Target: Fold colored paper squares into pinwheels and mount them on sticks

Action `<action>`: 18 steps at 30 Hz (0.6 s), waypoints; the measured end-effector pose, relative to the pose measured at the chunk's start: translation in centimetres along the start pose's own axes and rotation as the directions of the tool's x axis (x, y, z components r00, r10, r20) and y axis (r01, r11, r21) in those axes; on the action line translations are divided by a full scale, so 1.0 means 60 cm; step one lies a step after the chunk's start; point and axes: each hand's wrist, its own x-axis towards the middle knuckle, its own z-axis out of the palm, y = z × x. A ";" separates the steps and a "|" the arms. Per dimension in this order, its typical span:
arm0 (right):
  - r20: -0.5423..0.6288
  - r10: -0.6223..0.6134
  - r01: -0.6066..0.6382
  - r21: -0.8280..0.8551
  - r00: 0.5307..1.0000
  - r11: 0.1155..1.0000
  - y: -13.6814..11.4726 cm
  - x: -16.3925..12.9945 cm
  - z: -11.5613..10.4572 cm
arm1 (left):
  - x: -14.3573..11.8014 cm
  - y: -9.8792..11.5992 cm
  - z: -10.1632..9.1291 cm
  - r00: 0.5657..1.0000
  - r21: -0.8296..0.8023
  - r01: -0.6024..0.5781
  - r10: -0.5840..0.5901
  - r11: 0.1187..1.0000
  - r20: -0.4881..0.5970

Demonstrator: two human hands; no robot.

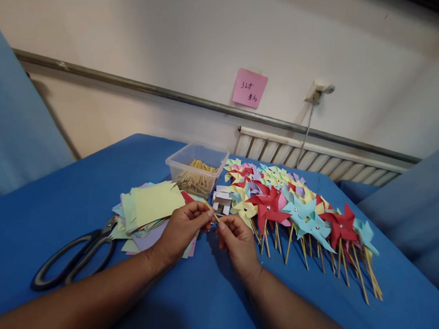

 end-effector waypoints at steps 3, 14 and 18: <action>0.014 -0.008 0.009 -0.042 1.000 0.999 0.003 -0.002 0.002 | 0.000 -0.001 -0.001 0.999 -0.005 -0.006 0.006 1.000 -0.031; 0.172 0.117 -0.098 -0.118 0.978 0.988 0.006 -0.004 0.002 | 0.001 -0.005 -0.006 0.996 -0.003 -0.004 0.003 1.000 -0.085; 0.195 0.144 -0.125 -0.105 0.970 0.987 0.007 -0.005 0.002 | 0.004 -0.010 -0.009 0.994 -0.015 -0.009 0.007 1.000 -0.114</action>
